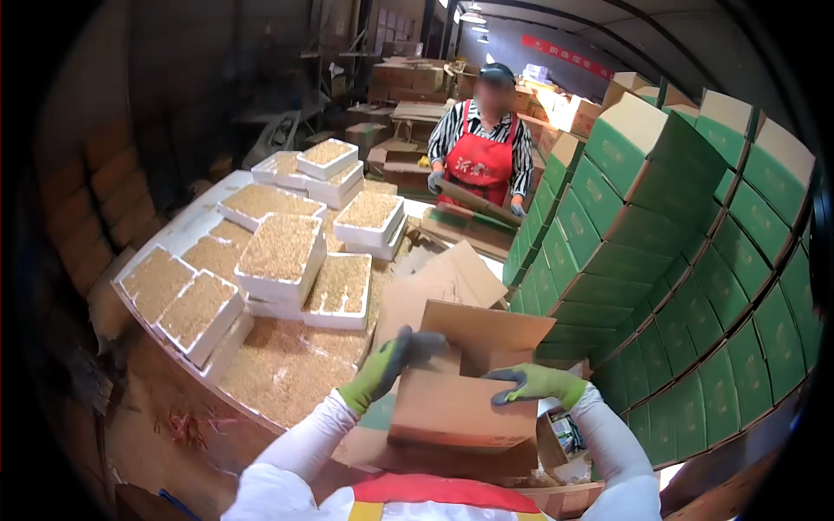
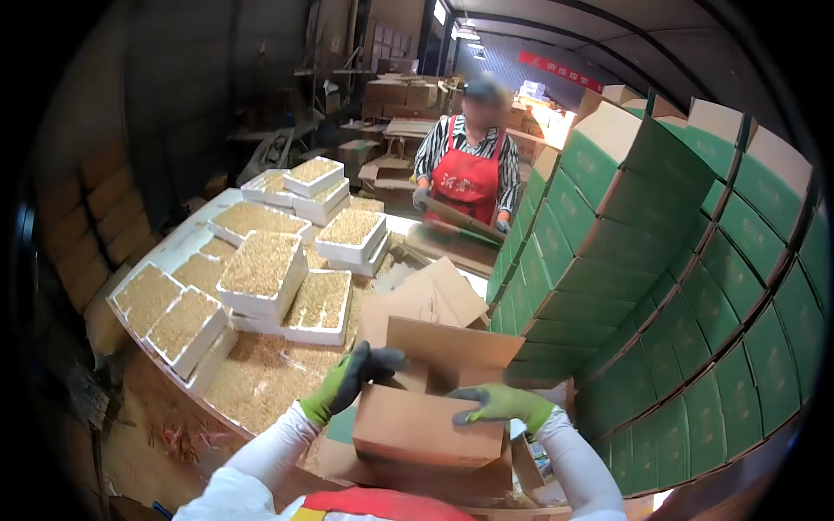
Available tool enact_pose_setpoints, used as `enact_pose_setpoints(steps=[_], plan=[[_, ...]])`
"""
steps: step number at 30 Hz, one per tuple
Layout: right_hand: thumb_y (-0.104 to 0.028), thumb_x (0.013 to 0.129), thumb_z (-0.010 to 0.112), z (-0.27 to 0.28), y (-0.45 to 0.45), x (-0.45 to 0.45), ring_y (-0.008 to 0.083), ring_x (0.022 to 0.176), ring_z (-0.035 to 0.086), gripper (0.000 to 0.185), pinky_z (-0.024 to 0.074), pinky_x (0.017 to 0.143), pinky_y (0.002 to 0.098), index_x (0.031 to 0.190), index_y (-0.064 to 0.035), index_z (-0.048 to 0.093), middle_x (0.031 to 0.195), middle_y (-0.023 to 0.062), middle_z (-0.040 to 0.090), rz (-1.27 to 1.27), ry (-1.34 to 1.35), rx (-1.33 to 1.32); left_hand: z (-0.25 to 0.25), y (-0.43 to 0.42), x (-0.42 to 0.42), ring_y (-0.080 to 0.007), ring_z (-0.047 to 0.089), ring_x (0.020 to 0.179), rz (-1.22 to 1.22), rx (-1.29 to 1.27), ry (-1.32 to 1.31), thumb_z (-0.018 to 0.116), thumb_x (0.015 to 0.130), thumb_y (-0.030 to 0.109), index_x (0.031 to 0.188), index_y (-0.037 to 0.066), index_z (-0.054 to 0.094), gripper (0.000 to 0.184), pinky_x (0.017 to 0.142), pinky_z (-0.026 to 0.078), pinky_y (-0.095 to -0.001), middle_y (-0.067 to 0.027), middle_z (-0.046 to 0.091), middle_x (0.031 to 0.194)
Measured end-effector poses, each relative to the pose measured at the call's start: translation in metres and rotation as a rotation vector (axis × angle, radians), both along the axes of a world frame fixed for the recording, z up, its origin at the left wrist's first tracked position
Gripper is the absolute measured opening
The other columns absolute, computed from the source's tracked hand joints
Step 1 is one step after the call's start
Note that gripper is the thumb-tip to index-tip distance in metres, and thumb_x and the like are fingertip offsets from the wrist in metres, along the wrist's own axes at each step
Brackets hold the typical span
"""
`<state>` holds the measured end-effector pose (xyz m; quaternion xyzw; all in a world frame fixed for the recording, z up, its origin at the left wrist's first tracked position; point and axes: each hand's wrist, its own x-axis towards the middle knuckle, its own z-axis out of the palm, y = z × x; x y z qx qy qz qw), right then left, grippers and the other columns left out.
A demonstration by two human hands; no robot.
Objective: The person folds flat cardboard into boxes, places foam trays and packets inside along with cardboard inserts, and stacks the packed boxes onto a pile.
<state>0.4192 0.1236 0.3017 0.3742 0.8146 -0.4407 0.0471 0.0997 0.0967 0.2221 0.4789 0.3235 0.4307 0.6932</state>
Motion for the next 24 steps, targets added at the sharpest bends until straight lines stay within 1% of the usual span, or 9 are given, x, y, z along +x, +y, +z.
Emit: enact_pose_setpoints(steps=[3, 5, 7, 10, 13, 16, 18, 21, 24], plan=[[-0.037, 0.082, 0.078, -0.002, 0.008, -0.014, 0.0244, 0.106, 0.063, 0.063, 0.048, 0.093, 0.0354, 0.132, -0.0063, 0.057, 0.115, 0.0143, 0.066, 0.162, 0.197, 0.289, 0.036, -0.003, 0.021, -0.0312, 0.06, 0.108, 0.157, 0.972, 1.06, 0.068, 0.085, 0.027, 0.118, 0.009, 0.066, 0.038, 0.094, 0.048, -0.0395, -0.0146, 0.064, 0.12], [-0.034, 0.083, 0.076, 0.043, 0.032, -0.018, 0.0315, 0.11, 0.061, 0.058, 0.0474, 0.096, 0.0394, 0.132, -0.0092, 0.057, 0.12, 0.0129, 0.064, 0.267, 0.291, 0.791, 0.034, -0.008, 0.039, -0.034, 0.057, 0.109, 0.24, 1.089, 1.1, 0.071, 0.08, 0.027, 0.119, 0.01, 0.064, 0.043, 0.095, 0.046, -0.0419, -0.0152, 0.06, 0.125], [-0.028, 0.086, 0.072, 0.043, 0.074, -0.018, 0.0332, 0.1, 0.063, 0.048, 0.0508, 0.091, 0.0403, 0.127, -0.0078, 0.06, 0.114, 0.0128, 0.064, -0.292, 0.921, 0.332, 0.04, -0.013, 0.044, -0.0341, 0.05, 0.118, 0.346, 1.135, 1.156, 0.073, 0.078, 0.03, 0.123, 0.009, 0.061, 0.051, 0.1, 0.042, -0.045, -0.0139, 0.056, 0.13], [-0.049, 0.092, 0.056, 0.001, 0.083, -0.015, 0.0355, 0.098, 0.067, 0.06, 0.0542, 0.084, 0.0379, 0.135, -0.0069, 0.055, 0.12, 0.021, 0.064, -0.379, -0.146, 1.095, 0.045, -0.03, 0.042, -0.0358, 0.044, 0.126, 0.677, 1.197, 1.215, 0.076, 0.075, 0.034, 0.132, 0.006, 0.053, 0.068, 0.105, 0.035, -0.0492, -0.0169, 0.051, 0.134], [-0.064, 0.084, 0.056, -0.067, 0.015, -0.029, 0.0403, 0.136, 0.04, 0.084, 0.0354, 0.107, 0.0495, 0.145, -0.0081, 0.042, 0.152, 0.0228, 0.036, -0.156, -0.406, 1.303, 0.031, -0.037, 0.048, -0.04, 0.033, 0.138, 0.876, 0.865, 1.219, 0.078, 0.074, 0.042, 0.149, -0.002, 0.028, 0.101, 0.11, 0.03, -0.0522, -0.0307, 0.037, 0.145], [-0.065, 0.082, 0.06, -0.048, 0.012, -0.018, 0.0431, 0.142, 0.026, 0.088, 0.0263, 0.111, 0.0559, 0.146, -0.0079, 0.042, 0.157, 0.0219, 0.026, -0.494, -0.116, 0.949, -0.026, -0.029, 0.036, -0.0345, 0.057, 0.118, 0.676, 0.235, 1.067, 0.075, 0.079, 0.048, 0.136, -0.003, 0.049, 0.081, 0.098, 0.045, -0.043, -0.0269, 0.057, 0.126], [-0.067, 0.083, 0.058, -0.03, 0.017, 0.002, 0.0343, 0.108, 0.057, 0.078, 0.0449, 0.092, 0.0474, 0.131, -0.0055, 0.052, 0.125, 0.0197, 0.057, -0.64, -0.134, 0.879, 0.009, -0.019, 0.029, -0.035, 0.066, 0.104, 0.369, -0.049, 0.816, 0.072, 0.08, 0.059, 0.125, -0.002, 0.06, 0.077, 0.089, 0.05, -0.0408, -0.0243, 0.069, 0.105], [-0.079, 0.087, 0.04, -0.027, 0.023, 0.067, 0.0232, 0.064, 0.065, 0.079, 0.0533, 0.061, 0.0344, 0.115, -0.0076, 0.059, 0.093, 0.0083, 0.07, -0.497, -0.295, -0.242, 0.01, -0.028, 0.035, -0.0301, 0.071, 0.084, 0.45, 0.101, 0.736, 0.074, 0.079, 0.058, 0.106, 0.0, 0.069, 0.064, 0.073, 0.053, -0.0394, -0.0173, 0.072, 0.083], [-0.087, 0.083, 0.028, 0.024, -0.032, 0.081, 0.0282, 0.08, 0.072, 0.095, 0.0566, 0.059, 0.0329, 0.143, -0.0151, 0.045, 0.126, 0.0134, 0.063, -0.615, 0.159, -0.69, 0.055, -0.066, 0.051, -0.0325, 0.07, 0.091, 0.585, 0.554, 0.78, 0.082, 0.076, 0.045, 0.128, 0.0, 0.056, 0.073, 0.079, 0.054, -0.0386, -0.0204, 0.069, 0.103]])
